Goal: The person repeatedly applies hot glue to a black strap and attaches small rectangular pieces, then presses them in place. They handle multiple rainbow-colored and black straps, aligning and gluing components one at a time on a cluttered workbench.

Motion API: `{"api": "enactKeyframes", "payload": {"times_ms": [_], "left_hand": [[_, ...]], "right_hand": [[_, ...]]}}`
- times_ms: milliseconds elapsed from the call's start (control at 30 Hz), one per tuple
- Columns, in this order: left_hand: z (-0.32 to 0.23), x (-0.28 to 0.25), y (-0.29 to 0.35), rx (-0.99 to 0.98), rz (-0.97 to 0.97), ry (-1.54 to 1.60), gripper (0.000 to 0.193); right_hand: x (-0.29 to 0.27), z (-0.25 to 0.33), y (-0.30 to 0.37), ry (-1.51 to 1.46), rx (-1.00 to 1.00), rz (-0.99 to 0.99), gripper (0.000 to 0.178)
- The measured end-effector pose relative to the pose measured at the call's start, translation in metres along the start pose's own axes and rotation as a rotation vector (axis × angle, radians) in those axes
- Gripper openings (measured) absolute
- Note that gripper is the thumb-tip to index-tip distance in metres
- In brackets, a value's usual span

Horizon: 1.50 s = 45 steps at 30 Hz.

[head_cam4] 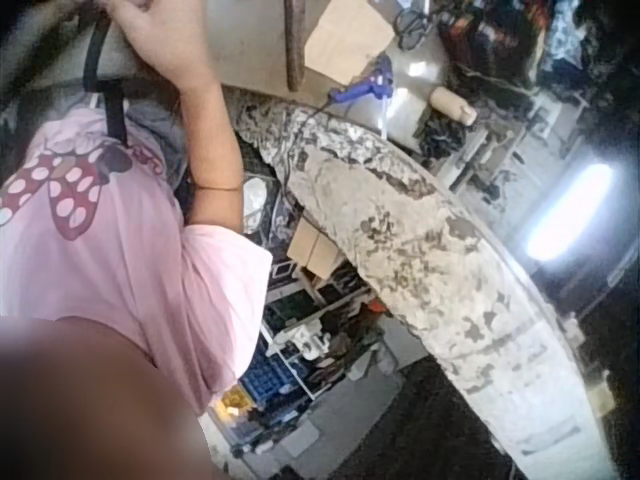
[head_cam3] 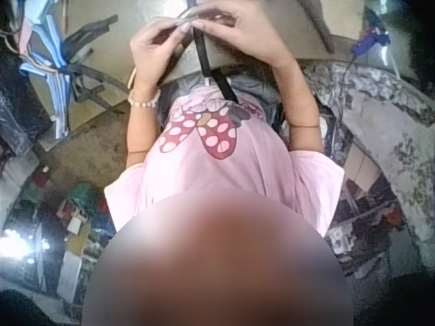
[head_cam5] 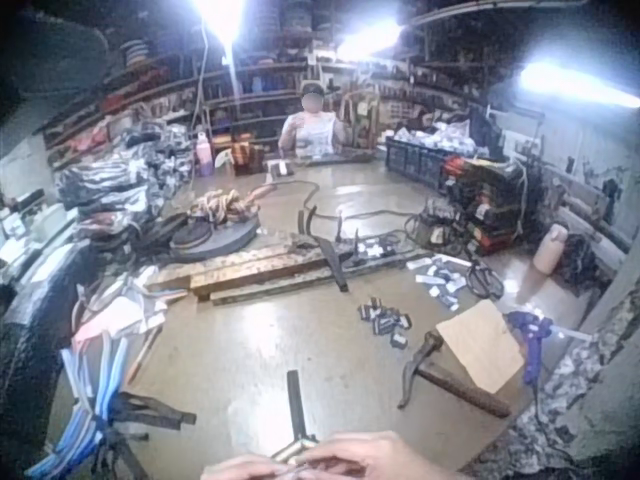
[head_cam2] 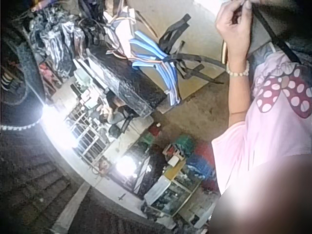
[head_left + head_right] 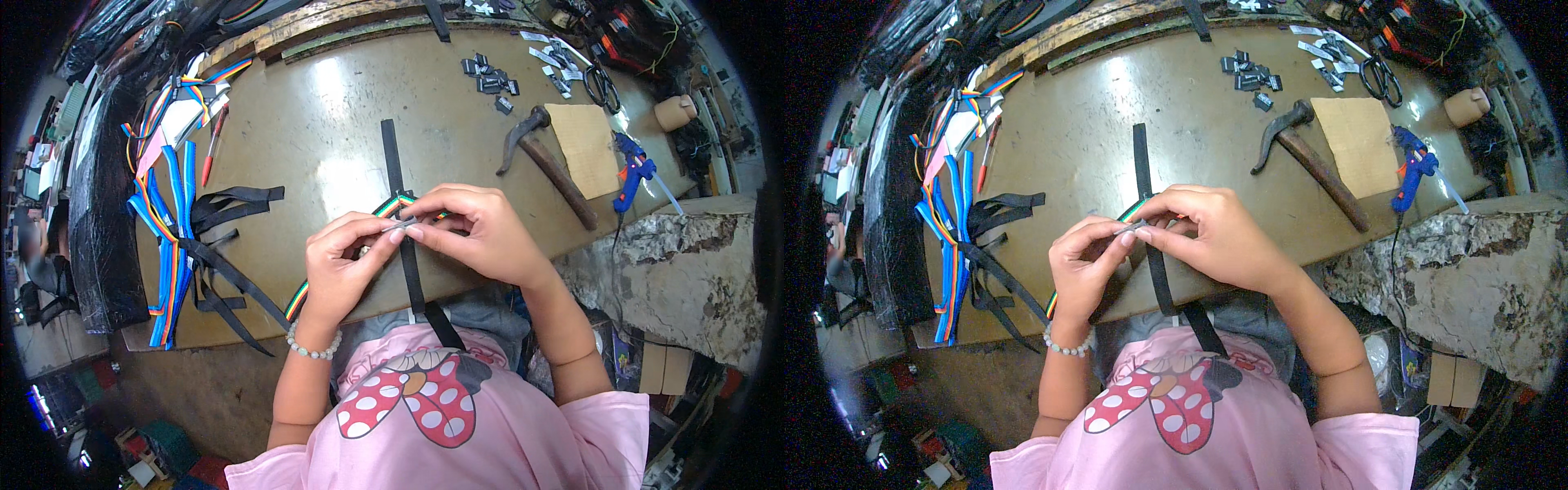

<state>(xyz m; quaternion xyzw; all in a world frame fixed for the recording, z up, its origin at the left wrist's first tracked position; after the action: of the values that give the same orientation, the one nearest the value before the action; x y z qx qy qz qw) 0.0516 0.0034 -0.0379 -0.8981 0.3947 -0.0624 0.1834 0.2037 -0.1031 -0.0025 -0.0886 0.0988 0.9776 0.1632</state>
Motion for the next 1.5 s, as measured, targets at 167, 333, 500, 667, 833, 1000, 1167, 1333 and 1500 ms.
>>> {"api": "enactKeyframes", "payload": {"times_ms": [167, 333, 500, 667, 833, 1000, 1167, 1333, 1500], "left_hand": [[0.007, -0.001, 0.001, -0.121, 0.031, 0.147, 0.015], [0.014, -0.001, 0.002, -0.375, 0.133, 0.518, 0.018], [0.010, -0.002, 0.001, -0.361, 0.099, 0.269, 0.015], [0.008, 0.003, -0.001, -0.264, 0.061, 0.106, 0.014], [0.010, 0.006, -0.001, -0.186, 0.127, -0.061, 0.013], [0.015, 0.004, -0.001, -0.247, 0.071, -0.105, 0.014], [0.016, 0.007, -0.006, -0.371, 0.007, -0.158, 0.017], [0.015, 0.013, -0.016, -0.429, 0.002, -0.260, 0.022], [0.011, 0.015, -0.020, -0.392, -0.055, -0.312, 0.024]], "right_hand": [[-0.003, 0.001, 0.001, 0.210, -0.203, -0.093, 0.017], [-0.003, 0.003, 0.009, 0.583, -0.725, -0.194, 0.029], [0.000, 0.005, 0.017, 0.599, -0.584, -0.342, 0.032], [0.011, -0.010, 0.020, -0.190, 0.096, -0.182, 0.027], [0.011, -0.022, 0.017, -0.164, 0.388, -0.167, 0.021], [0.010, -0.024, 0.015, -0.163, 0.381, -0.216, 0.018], [0.012, -0.024, 0.005, 0.072, 0.248, -0.359, 0.016], [0.015, -0.029, -0.007, 0.272, 0.236, -0.387, 0.019], [0.014, -0.031, -0.011, 0.311, 0.232, -0.369, 0.018]]}}
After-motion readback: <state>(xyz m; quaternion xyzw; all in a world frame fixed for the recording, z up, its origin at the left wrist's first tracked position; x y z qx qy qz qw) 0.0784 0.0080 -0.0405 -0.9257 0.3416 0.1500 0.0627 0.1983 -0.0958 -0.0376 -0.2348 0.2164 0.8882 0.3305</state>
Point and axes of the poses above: each hand's wrist, its own y-axis away from the middle knuckle, its own x-axis out of the palm, z = x × y, the point moved 3 cm from there along -y, towards the middle knuckle, and after that the axes turned 14 degrees about x, right-handed, at the moved point
